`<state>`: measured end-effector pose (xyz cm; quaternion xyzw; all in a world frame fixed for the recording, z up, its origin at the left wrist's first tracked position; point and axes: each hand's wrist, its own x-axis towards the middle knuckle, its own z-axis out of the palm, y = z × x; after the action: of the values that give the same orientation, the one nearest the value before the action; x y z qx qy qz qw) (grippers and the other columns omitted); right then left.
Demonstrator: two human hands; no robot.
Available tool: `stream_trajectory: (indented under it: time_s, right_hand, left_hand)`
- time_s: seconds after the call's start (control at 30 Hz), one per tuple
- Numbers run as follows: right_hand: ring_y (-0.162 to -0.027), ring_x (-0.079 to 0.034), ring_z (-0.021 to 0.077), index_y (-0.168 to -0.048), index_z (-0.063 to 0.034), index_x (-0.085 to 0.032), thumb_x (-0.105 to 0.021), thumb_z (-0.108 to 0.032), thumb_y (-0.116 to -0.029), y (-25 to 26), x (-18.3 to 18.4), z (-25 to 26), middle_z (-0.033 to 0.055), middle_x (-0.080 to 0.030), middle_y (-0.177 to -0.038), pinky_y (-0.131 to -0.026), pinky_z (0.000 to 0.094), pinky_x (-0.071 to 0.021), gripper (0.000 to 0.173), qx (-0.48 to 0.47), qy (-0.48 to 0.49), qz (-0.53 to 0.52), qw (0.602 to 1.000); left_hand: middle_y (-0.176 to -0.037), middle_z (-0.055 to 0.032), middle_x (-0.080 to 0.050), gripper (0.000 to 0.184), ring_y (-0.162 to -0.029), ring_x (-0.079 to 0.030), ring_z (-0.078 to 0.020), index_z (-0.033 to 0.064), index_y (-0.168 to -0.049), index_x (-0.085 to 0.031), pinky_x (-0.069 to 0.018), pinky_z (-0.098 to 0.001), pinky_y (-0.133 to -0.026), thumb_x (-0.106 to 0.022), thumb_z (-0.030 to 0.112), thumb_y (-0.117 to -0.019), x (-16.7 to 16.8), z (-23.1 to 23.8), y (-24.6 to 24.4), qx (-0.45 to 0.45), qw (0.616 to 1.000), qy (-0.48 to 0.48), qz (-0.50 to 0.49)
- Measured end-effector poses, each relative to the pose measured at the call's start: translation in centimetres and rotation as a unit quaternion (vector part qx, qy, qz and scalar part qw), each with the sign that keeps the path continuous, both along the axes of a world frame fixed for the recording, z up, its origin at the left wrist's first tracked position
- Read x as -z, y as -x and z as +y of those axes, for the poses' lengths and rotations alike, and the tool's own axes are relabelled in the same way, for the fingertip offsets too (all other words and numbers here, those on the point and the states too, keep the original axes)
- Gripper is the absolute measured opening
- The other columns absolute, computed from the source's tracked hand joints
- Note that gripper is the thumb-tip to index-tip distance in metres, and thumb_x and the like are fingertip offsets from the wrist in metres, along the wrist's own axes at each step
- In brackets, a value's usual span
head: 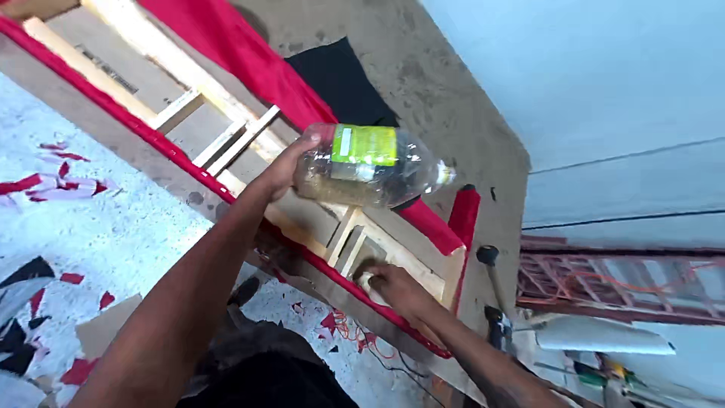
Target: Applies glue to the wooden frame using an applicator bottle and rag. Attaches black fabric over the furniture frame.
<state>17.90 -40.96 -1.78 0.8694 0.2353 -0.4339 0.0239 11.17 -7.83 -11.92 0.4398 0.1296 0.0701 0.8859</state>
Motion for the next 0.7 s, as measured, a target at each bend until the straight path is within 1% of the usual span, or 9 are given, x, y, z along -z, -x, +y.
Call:
stream_trajectory:
  time_s: [0.07, 0.13, 0.2, 0.3, 0.43, 0.5, 0.57, 0.63, 0.7]
  right_hand:
    - [-0.101, -0.07, 0.0272, -0.124, -0.0082, -0.071, -0.053, -0.025, -0.102, 0.3, -0.1, -1.4, 0.0138, -0.073, -0.109, -0.093, 0.0536, -0.0556, 0.033, 0.164, -0.103, -0.081, 0.978]
    - [-0.097, -0.071, 0.0282, -0.124, -0.0063, -0.07, -0.052, -0.025, -0.1035, 2.6, 0.7, -1.6, 0.0142, -0.074, -0.106, -0.088, 0.0561, -0.0566, 0.033, 0.289, -0.201, -0.221, 0.91]
    - [-0.095, -0.072, 0.0322, -0.128, -0.0063, -0.069, -0.051, -0.024, -0.1042, 4.4, 2.7, -0.6, 0.016, -0.074, -0.105, -0.085, 0.0598, -0.0571, 0.034, 0.325, -0.227, -0.32, 0.86]
    - [-0.105, -0.071, 0.0361, -0.129, -0.0072, -0.07, -0.053, -0.017, -0.1023, 4.5, 5.1, 1.6, 0.017, -0.074, -0.113, -0.092, 0.0587, -0.0557, 0.033, 0.318, -0.185, -0.38, 0.849]
    - [-0.1, -0.072, 0.0341, -0.119, -0.011, -0.075, -0.057, -0.019, -0.1002, 3.0, 6.0, 4.2, 0.0152, -0.075, -0.105, -0.088, 0.0553, -0.0576, 0.028, 0.374, -0.125, -0.367, 0.842]
    - [-0.093, -0.073, 0.0261, -0.122, -0.0119, -0.074, -0.055, -0.02, -0.1013, 2.5, 6.2, 4.1, 0.0114, -0.075, -0.103, -0.086, 0.0505, -0.0593, 0.029, 0.435, -0.186, -0.296, 0.83]
    - [-0.094, -0.071, 0.0195, -0.124, -0.0125, -0.072, -0.056, -0.019, -0.1005, 2.2, 5.6, 2.6, 0.0084, -0.074, -0.105, -0.087, 0.0452, -0.0583, 0.029, 0.513, -0.238, -0.188, 0.803]
    - [-0.098, -0.071, 0.0215, -0.121, -0.0061, -0.072, -0.058, -0.016, -0.0994, 2.8, 3.8, 2.4, 0.012, -0.073, -0.107, -0.09, 0.0464, -0.0582, 0.028, 0.607, -0.259, -0.179, 0.73]
    - [-0.092, -0.071, 0.0257, -0.114, -0.0007, -0.071, -0.06, -0.014, -0.0994, 3.3, 3.1, 4.4, 0.0163, -0.072, -0.1, -0.085, 0.0496, -0.0582, 0.023, 0.689, -0.254, -0.271, 0.622]
  left_hand:
    - [-0.132, -0.0079, -0.067, 0.064, -0.119, -0.065, -0.0242, 0.022, -0.15, -0.047, -0.0565, -0.0507, -0.098, -0.041, 0.064, -0.1014, -0.3, -0.1, 0.2, -0.017, 1.0, -0.005, 0.003]
    - [-0.13, -0.0065, -0.066, 0.063, -0.118, -0.065, -0.0218, 0.02, -0.148, -0.049, -0.0561, -0.0475, -0.098, -0.041, 0.062, -0.1018, -0.1, -0.4, 0.3, -0.047, 0.999, -0.002, -0.016]
    - [-0.13, -0.0033, -0.066, 0.063, -0.118, -0.064, -0.0173, 0.019, -0.146, -0.05, -0.056, -0.0428, -0.099, -0.045, 0.062, -0.1001, 0.1, -0.9, -0.1, -0.075, 0.996, 0.001, -0.048]
    - [-0.126, 0.0007, -0.068, 0.07, -0.114, -0.066, -0.013, 0.0199, -0.142, -0.053, -0.0578, -0.0388, -0.096, -0.055, 0.069, -0.0927, -0.6, -1.1, -0.2, -0.082, 0.996, -0.006, -0.044]
    - [-0.121, 0.0032, -0.07, 0.087, -0.11, -0.068, -0.0115, 0.0221, -0.141, -0.053, -0.0599, -0.0371, -0.093, -0.064, 0.081, -0.0783, -0.8, -0.5, -0.5, -0.052, 0.998, -0.026, -0.003]
    - [-0.121, 0.0005, -0.068, 0.099, -0.11, -0.067, -0.0113, 0.0141, -0.142, -0.048, -0.059, -0.037, -0.093, -0.067, 0.082, -0.0737, -0.9, 0.2, -1.1, -0.036, 0.998, -0.019, 0.046]
    - [-0.116, -0.0007, -0.068, 0.107, -0.107, -0.068, -0.0108, 0.0104, -0.139, -0.048, -0.0596, -0.0365, -0.091, -0.073, 0.083, -0.0641, -0.8, 1.2, -1.3, -0.023, 0.996, 0.004, 0.083]
    - [-0.108, -0.0001, -0.07, 0.104, -0.1, -0.07, -0.0111, 0.0103, -0.131, -0.052, -0.0612, -0.0367, -0.086, -0.077, 0.082, -0.0597, -0.9, 2.5, -1.7, -0.013, 0.996, 0.026, 0.086]
    - [-0.106, -0.0006, -0.072, 0.098, -0.099, -0.071, -0.0128, 0.0128, -0.129, -0.055, -0.0621, -0.039, -0.084, -0.079, 0.079, -0.0602, -1.4, 3.5, -2.1, 0.002, 0.995, 0.065, 0.076]
